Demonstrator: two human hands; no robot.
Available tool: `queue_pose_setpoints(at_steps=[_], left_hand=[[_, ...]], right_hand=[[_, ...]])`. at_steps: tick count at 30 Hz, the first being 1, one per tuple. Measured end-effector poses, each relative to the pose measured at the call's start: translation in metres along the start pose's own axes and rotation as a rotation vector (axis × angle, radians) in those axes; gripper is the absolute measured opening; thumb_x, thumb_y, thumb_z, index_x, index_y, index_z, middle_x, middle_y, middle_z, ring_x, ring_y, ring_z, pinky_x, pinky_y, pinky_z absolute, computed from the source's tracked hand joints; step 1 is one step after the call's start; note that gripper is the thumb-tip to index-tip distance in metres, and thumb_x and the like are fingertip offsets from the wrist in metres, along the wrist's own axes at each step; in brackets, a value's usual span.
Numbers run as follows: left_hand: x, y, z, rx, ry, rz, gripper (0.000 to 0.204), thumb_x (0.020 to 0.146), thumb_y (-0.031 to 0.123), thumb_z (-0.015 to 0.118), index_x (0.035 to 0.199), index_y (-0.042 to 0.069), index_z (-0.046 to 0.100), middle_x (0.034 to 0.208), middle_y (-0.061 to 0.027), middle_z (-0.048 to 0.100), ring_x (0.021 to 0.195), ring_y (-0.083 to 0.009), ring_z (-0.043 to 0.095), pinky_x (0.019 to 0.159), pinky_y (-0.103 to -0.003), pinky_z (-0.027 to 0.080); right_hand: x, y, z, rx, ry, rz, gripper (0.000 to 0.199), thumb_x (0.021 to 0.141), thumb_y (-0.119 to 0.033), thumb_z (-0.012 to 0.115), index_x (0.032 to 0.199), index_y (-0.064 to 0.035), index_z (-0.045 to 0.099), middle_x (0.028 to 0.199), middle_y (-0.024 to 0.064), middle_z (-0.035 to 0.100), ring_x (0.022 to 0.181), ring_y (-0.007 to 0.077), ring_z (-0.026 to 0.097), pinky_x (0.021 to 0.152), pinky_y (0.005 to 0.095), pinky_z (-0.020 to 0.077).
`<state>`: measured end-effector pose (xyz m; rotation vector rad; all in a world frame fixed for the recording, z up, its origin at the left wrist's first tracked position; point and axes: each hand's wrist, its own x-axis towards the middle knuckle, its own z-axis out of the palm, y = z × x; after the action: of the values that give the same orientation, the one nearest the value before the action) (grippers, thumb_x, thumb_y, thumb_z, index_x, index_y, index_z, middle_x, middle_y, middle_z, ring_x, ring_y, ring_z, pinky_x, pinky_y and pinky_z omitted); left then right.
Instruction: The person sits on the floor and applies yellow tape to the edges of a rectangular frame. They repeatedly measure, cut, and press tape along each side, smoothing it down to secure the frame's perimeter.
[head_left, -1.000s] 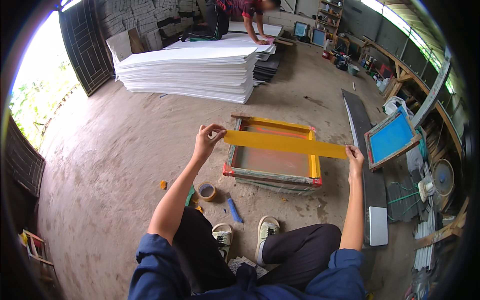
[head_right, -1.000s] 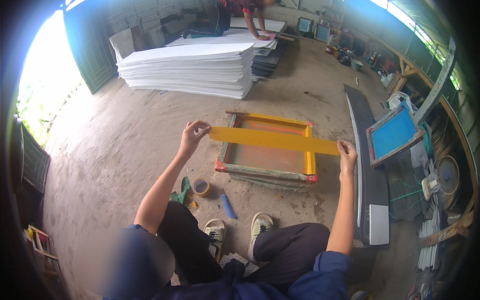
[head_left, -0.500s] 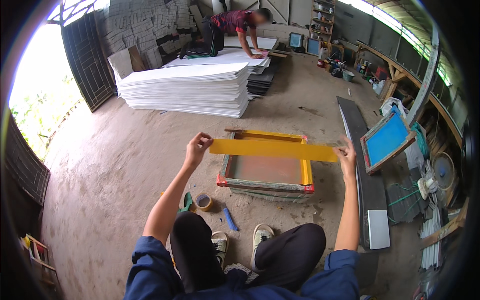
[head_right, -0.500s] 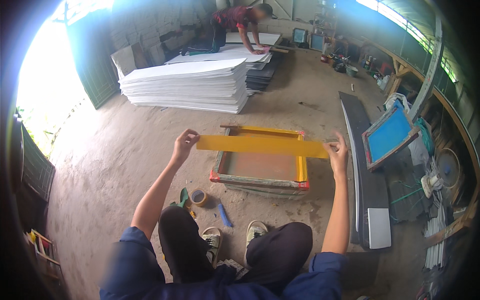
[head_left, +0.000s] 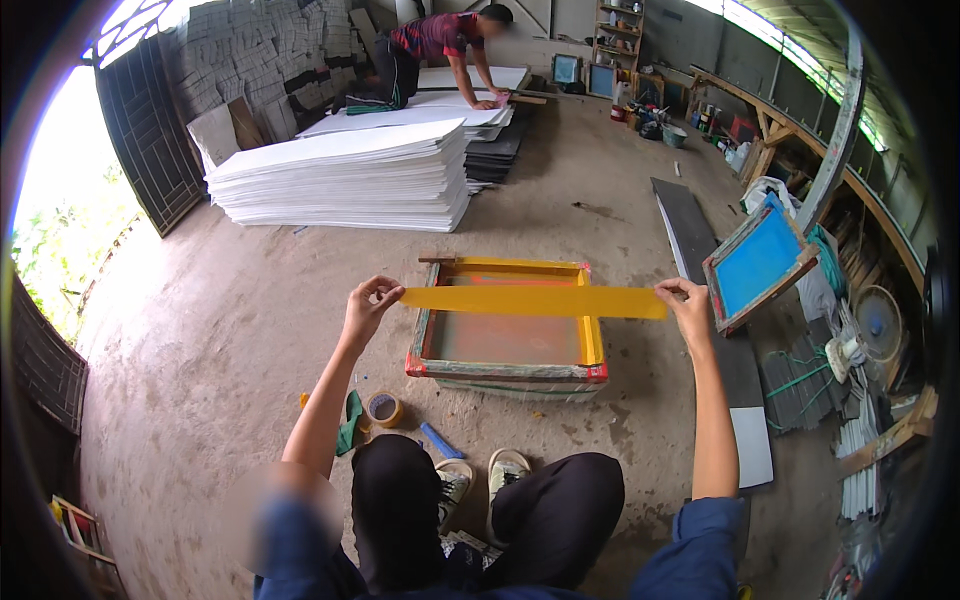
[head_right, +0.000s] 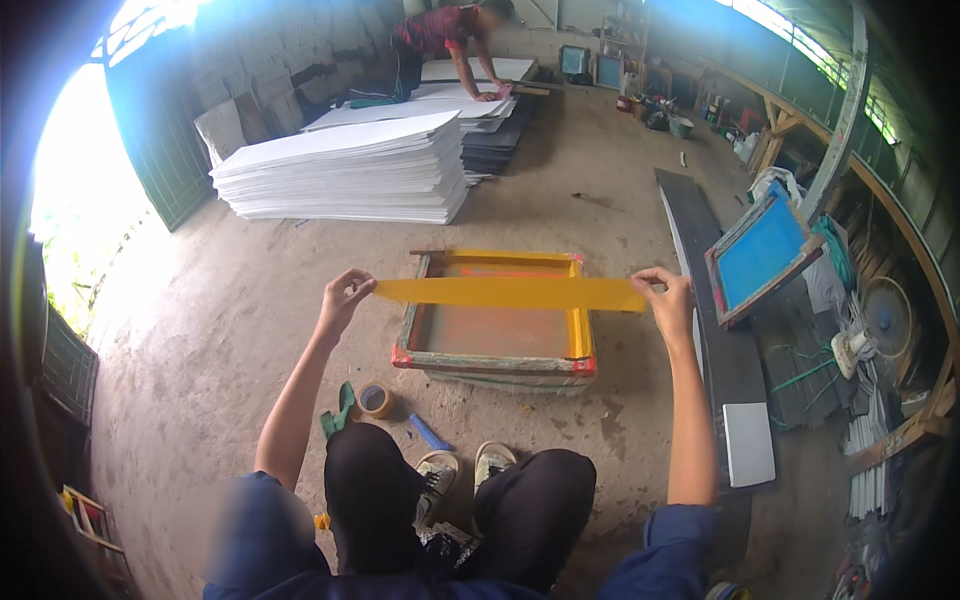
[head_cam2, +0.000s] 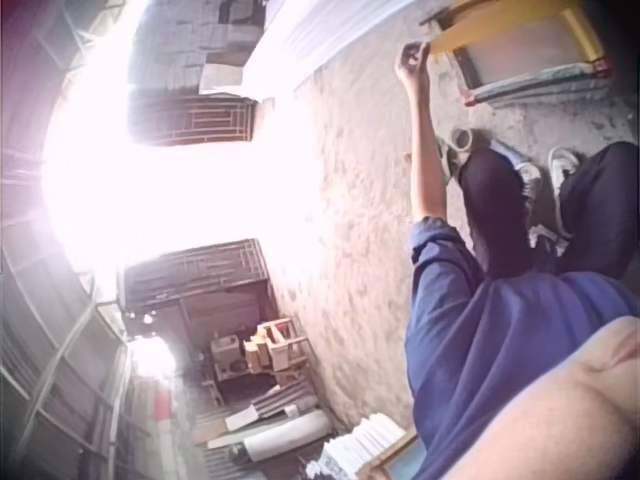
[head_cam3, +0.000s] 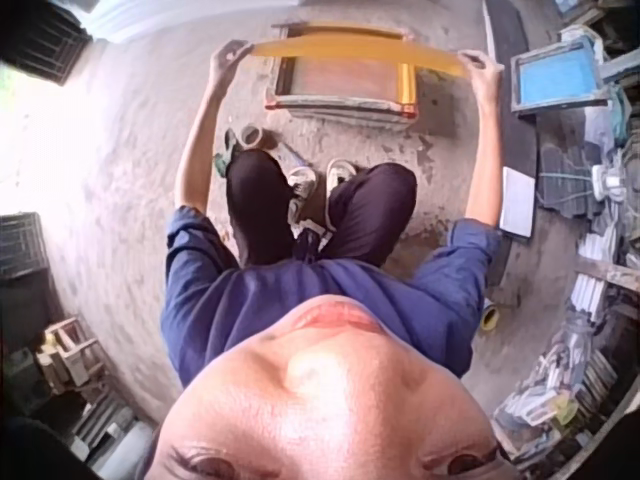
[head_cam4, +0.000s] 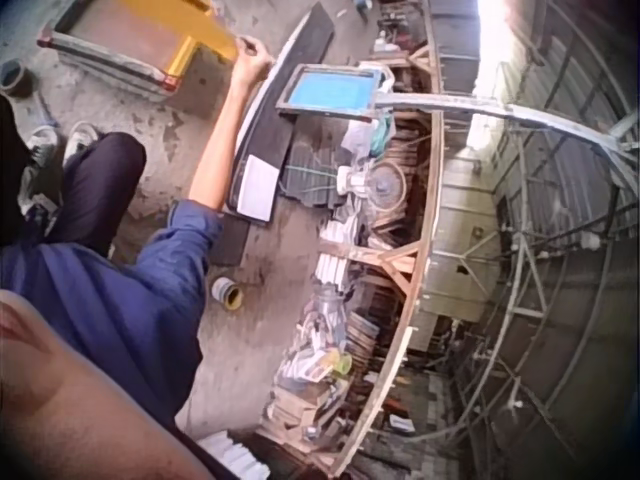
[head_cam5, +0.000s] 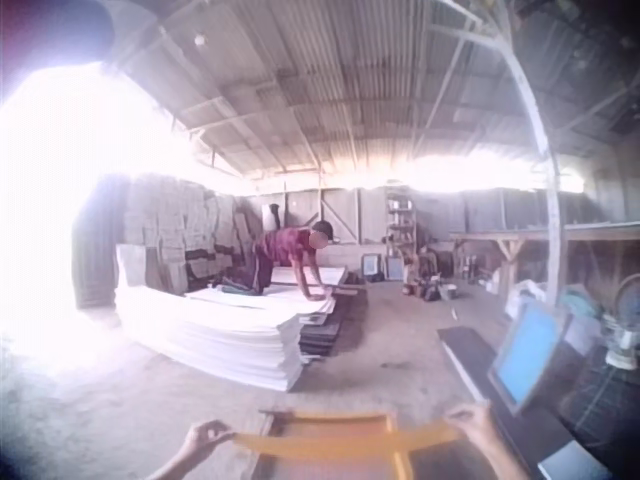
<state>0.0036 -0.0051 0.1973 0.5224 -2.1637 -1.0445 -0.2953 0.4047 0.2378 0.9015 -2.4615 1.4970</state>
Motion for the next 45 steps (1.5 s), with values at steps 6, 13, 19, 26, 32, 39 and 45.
queue_pose_setpoints(at_steps=[6,13,19,26,32,39,45], left_hand=[[0.006,-0.032,0.016,0.051,0.077,-0.109,0.025,0.086,0.029,0.067,0.089,0.005,0.062,0.075,-0.0014,0.059,0.077,-0.0104,0.049,0.076,-0.026,0.042],[0.004,-0.078,0.016,0.085,-0.180,-0.266,0.020,0.082,0.023,0.072,0.089,0.004,0.070,0.069,-0.0023,0.064,0.063,-0.0069,0.054,0.060,-0.025,0.044],[-0.008,-0.122,0.036,0.201,-0.335,-0.340,0.019,0.078,0.022,0.074,0.088,0.006,0.072,0.068,-0.0040,0.065,0.063,-0.0079,0.055,0.058,-0.026,0.044],[-0.028,-0.134,0.048,0.200,-0.499,-0.548,0.019,0.078,0.021,0.074,0.089,0.006,0.073,0.071,-0.0038,0.066,0.059,-0.0095,0.050,0.059,-0.028,0.044],[-0.008,-0.135,0.050,0.225,-0.681,-0.620,0.020,0.077,0.024,0.075,0.087,0.006,0.073,0.074,-0.0017,0.067,0.064,-0.0099,0.050,0.062,-0.028,0.043],[-0.002,-0.133,0.052,0.301,-0.707,-0.637,0.020,0.079,0.025,0.073,0.084,0.005,0.071,0.076,-0.0036,0.064,0.070,-0.0119,0.051,0.066,-0.029,0.042],[-0.013,-0.137,0.059,0.118,-0.665,-0.635,0.021,0.083,0.022,0.069,0.086,0.002,0.067,0.077,-0.0035,0.060,0.071,-0.0128,0.050,0.066,-0.028,0.042]], right_hand=[[0.006,0.010,0.027,-0.359,0.006,-0.052,0.017,0.069,-0.029,0.078,0.081,-0.0174,0.074,0.087,0.0005,0.065,0.100,0.0227,0.047,0.090,0.0371,0.0375],[0.017,0.043,0.065,-0.074,-0.367,0.175,0.014,0.072,-0.009,0.072,0.085,-0.0025,0.070,0.077,0.0049,0.068,0.070,0.0116,0.061,0.073,0.0274,0.0466],[0.024,0.108,0.103,-0.229,-0.742,0.388,0.011,0.073,-0.012,0.072,0.080,-0.0030,0.070,0.073,0.0045,0.068,0.072,0.0125,0.061,0.074,0.0284,0.0459],[-0.001,0.127,0.117,-0.193,-0.934,0.677,0.012,0.074,-0.008,0.072,0.080,0.0009,0.070,0.076,0.0074,0.068,0.074,0.0143,0.061,0.076,0.0301,0.0467],[0.008,0.135,0.127,-0.170,-0.979,0.707,0.010,0.074,-0.005,0.072,0.080,0.0016,0.069,0.073,0.0071,0.067,0.072,0.0131,0.061,0.073,0.0285,0.0476],[0.014,0.137,0.122,-0.174,-1.000,0.706,0.010,0.073,-0.004,0.072,0.079,0.0024,0.069,0.071,0.0065,0.067,0.067,0.0129,0.060,0.070,0.0283,0.0477],[-0.003,0.143,0.110,-0.208,-0.948,0.655,0.008,0.077,-0.010,0.070,0.081,-0.0034,0.068,0.071,0.0026,0.063,0.070,0.0117,0.047,0.077,0.0263,0.0400]])
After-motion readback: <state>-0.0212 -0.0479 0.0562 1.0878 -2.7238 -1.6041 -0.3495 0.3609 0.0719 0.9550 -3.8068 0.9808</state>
